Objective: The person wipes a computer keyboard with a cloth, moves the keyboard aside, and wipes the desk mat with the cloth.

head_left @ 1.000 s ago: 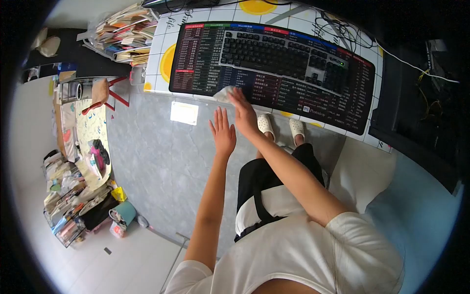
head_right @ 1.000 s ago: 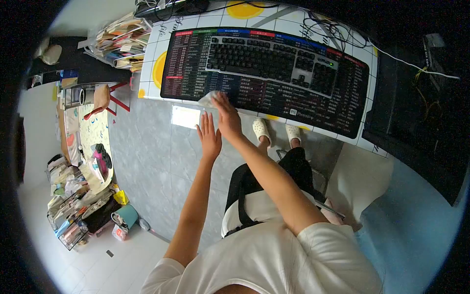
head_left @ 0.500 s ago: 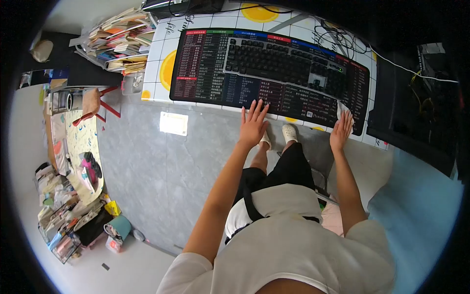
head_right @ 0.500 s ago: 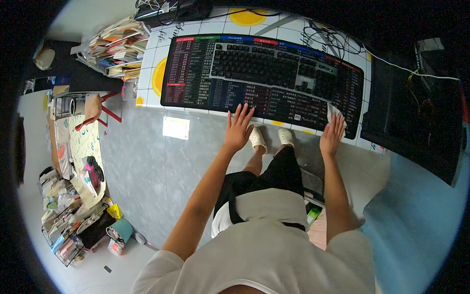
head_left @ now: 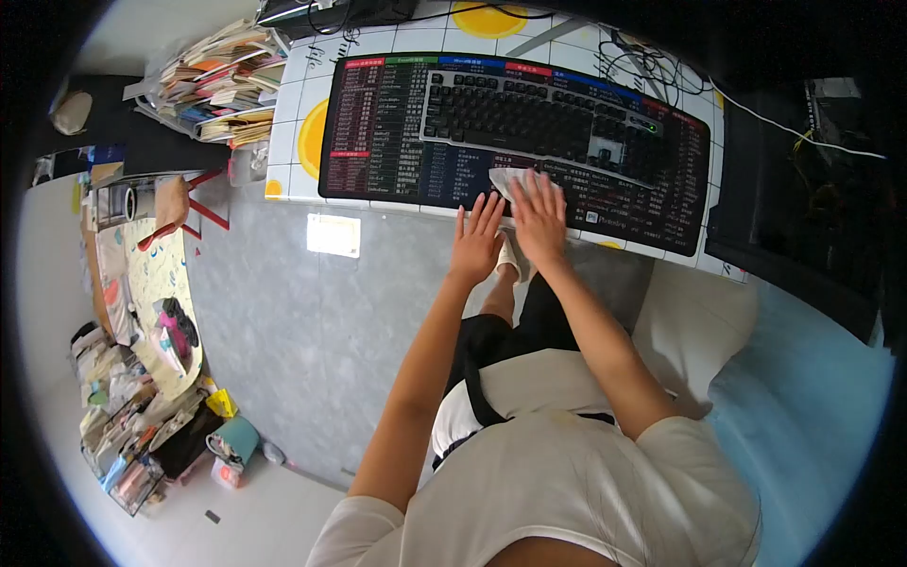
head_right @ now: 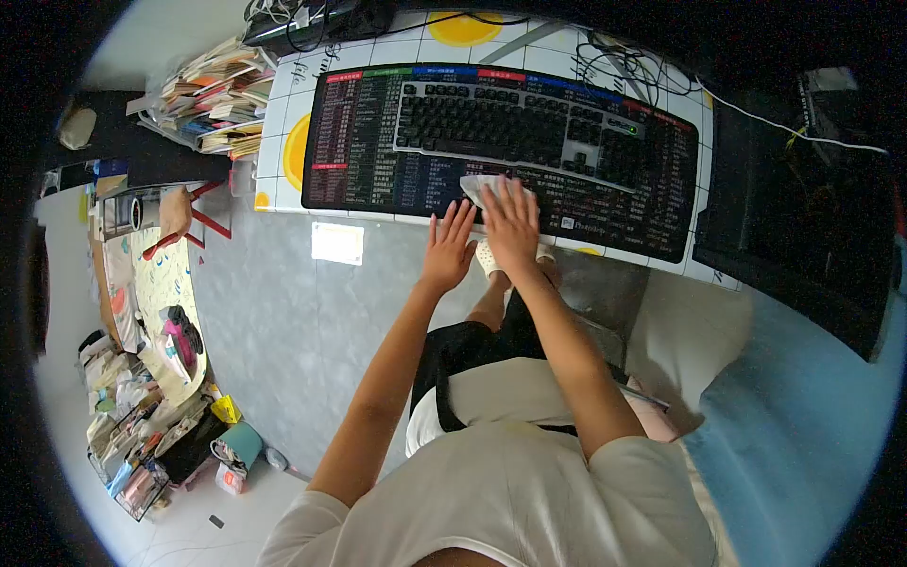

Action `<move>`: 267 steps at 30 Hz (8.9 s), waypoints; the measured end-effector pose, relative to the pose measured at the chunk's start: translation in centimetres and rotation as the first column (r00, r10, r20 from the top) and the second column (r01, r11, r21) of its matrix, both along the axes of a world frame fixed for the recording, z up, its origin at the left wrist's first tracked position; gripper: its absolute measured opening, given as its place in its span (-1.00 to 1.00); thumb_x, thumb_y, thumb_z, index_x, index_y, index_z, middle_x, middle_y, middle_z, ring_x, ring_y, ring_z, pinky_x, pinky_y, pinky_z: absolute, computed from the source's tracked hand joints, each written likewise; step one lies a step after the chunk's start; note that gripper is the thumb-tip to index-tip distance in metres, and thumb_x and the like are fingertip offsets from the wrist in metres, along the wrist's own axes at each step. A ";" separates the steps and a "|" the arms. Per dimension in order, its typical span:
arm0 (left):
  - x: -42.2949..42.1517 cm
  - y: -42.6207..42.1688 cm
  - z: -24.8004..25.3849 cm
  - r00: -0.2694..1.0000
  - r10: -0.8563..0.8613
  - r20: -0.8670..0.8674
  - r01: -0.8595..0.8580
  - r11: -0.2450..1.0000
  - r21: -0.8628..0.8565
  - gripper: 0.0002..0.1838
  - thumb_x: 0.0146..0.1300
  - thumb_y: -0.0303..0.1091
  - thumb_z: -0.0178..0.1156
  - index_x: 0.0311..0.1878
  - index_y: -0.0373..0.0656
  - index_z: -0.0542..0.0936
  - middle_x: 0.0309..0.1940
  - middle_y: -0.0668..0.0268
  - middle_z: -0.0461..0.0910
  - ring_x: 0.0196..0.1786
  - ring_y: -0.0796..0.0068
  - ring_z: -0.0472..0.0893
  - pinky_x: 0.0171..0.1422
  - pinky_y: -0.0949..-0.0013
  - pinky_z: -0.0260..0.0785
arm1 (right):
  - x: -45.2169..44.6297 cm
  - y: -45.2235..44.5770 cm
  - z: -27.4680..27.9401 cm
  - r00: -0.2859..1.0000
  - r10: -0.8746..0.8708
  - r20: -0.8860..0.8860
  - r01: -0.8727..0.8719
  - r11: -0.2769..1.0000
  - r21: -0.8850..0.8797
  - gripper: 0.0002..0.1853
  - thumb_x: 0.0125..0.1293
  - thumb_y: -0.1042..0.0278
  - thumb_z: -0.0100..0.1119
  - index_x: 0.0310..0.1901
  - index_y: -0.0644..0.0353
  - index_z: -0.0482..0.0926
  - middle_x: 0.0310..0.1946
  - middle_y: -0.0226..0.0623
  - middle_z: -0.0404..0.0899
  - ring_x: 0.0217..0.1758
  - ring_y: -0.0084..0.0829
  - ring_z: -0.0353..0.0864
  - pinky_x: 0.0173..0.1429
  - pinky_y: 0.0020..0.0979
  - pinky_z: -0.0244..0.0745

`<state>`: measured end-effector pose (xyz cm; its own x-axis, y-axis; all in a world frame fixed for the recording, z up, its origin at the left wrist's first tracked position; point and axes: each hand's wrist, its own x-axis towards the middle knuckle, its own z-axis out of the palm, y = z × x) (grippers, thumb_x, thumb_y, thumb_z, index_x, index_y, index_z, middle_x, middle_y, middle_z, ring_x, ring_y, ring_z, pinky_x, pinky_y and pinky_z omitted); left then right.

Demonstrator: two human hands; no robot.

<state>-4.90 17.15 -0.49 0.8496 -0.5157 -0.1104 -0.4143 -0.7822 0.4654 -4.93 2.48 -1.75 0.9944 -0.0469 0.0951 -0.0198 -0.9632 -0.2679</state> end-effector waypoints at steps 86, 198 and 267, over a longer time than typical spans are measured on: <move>22.4 -4.4 6.6 0.860 -0.510 -0.002 0.388 0.651 0.652 0.40 -0.57 0.31 0.35 0.32 0.24 -0.36 0.26 0.09 0.07 0.31 0.11 0.08 0.34 -0.08 -0.29 | 20.8 -12.3 3.0 0.912 0.081 -0.402 0.037 0.960 0.278 -0.64 0.10 0.07 0.06 -0.15 0.14 0.51 -0.22 -0.17 0.45 -0.06 -0.17 0.39 -0.04 -0.26 0.33; 13.0 8.8 9.5 0.989 0.128 0.072 -0.095 0.929 -0.357 -0.59 0.08 -0.11 0.12 -0.04 -0.11 0.41 -0.21 0.17 0.38 -0.11 0.15 0.42 -0.10 0.23 0.32 | 12.1 7.1 11.4 0.926 0.378 -0.006 -0.370 0.909 0.192 -0.73 0.30 0.20 -0.23 -0.28 0.16 0.45 -0.33 -0.21 0.54 -0.25 -0.19 0.51 -0.17 -0.21 0.39; 10.7 8.0 7.3 0.784 0.556 -0.275 -0.606 0.591 -0.532 -0.56 -0.01 -0.24 0.25 -0.07 -0.29 0.47 -0.30 0.08 0.52 -0.30 0.31 0.52 -0.19 0.37 0.34 | 15.7 9.4 10.9 0.874 0.485 -0.032 -0.374 0.712 0.594 -0.79 0.16 0.22 0.04 -0.37 0.21 0.48 -0.41 -0.25 0.49 -0.35 -0.20 0.50 -0.29 -0.30 0.39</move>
<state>5.83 25.15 6.84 0.9935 0.1033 -0.0480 0.0875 -0.4215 0.9026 10.75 11.91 9.18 0.9161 0.4005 0.0172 0.2595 -0.5599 -0.7869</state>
